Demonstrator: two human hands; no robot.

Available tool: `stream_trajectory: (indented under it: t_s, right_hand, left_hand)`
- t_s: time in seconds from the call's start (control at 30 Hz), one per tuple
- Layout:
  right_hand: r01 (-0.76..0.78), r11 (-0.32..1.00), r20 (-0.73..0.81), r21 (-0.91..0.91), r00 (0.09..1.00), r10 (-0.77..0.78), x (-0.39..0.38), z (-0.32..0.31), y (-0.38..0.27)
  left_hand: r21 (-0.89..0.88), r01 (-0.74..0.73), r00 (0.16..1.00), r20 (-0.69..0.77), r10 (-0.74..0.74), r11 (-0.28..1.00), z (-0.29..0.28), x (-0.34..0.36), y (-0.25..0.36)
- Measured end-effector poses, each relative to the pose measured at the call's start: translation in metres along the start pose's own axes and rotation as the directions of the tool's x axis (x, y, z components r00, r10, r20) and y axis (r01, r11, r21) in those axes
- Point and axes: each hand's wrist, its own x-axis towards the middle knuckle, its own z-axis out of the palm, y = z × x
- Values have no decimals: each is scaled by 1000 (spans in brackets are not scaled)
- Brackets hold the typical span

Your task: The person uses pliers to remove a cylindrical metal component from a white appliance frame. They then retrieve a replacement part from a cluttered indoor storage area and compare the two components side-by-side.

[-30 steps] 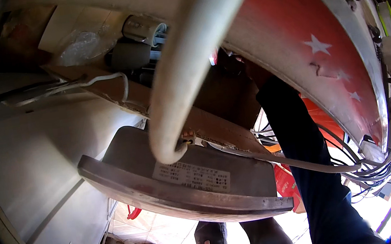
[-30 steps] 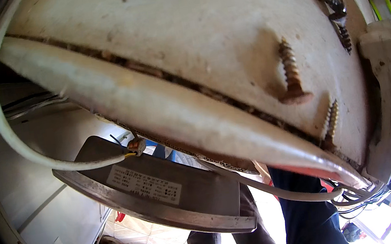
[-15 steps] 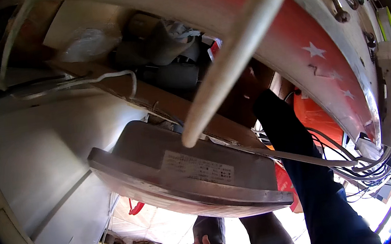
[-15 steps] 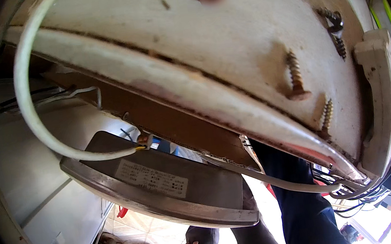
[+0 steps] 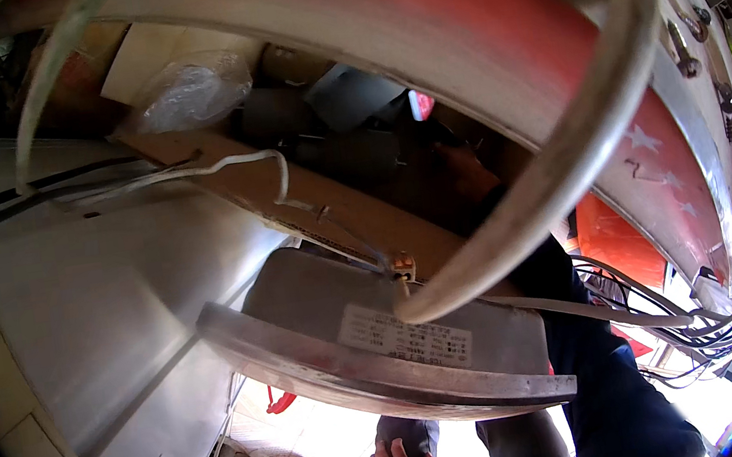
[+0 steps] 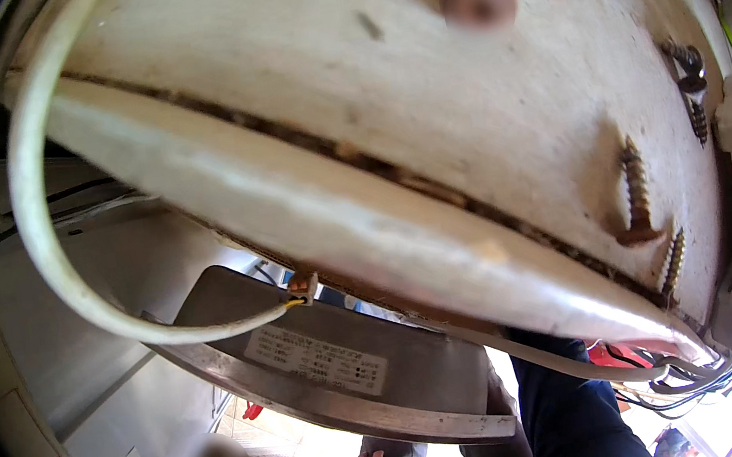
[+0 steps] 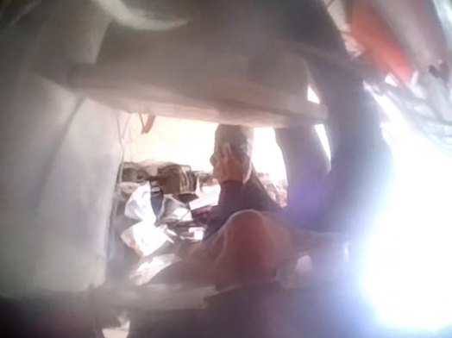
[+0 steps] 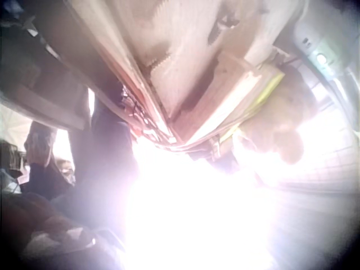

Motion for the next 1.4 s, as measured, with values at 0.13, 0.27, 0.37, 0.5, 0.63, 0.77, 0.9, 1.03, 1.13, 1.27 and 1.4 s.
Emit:
stream_trajectory:
  t_s: [0.13,0.27,0.37,0.5,0.63,0.77,0.9,1.03,1.13,1.27,1.4]
  right_hand:
    - [-3,959,60,283,998,-14,-7,-9,3]
    - [-72,695,172,715,982,-75,-30,-34,13]
    - [152,842,210,518,931,-297,-61,-43,20]
    - [-279,324,359,904,906,-223,-79,-55,22]
    - [-294,325,393,899,869,-300,-107,-70,1]
    - [-325,276,409,905,846,-344,-119,-78,-16]
    - [-455,95,445,885,772,-454,-127,-87,-29]
    - [-448,66,415,891,749,-517,-124,-88,-26]
    - [-449,68,412,891,736,-537,-123,-86,-25]
    - [-458,73,422,886,729,-539,-120,-85,-23]
    - [-462,104,448,881,742,-498,-116,-87,-18]
  left_hand:
    - [46,-51,998,-30,52,998,-11,-9,7]
    - [79,-60,998,2,60,995,-4,-17,2]
    - [83,-32,999,45,28,996,-1,-28,2]
    - [80,-24,994,109,15,997,-5,-34,7]
    - [75,-10,994,112,2,997,3,-39,5]
    - [67,-9,994,111,1,998,6,-38,-1]
    - [79,-3,996,94,-4,997,6,-38,-1]
    - [76,-17,996,87,10,997,3,-35,-1]
    - [70,-18,995,94,11,997,-2,-34,1]
    - [72,-10,994,110,2,997,-5,-34,2]
    - [75,-10,993,118,1,997,-6,-32,3]
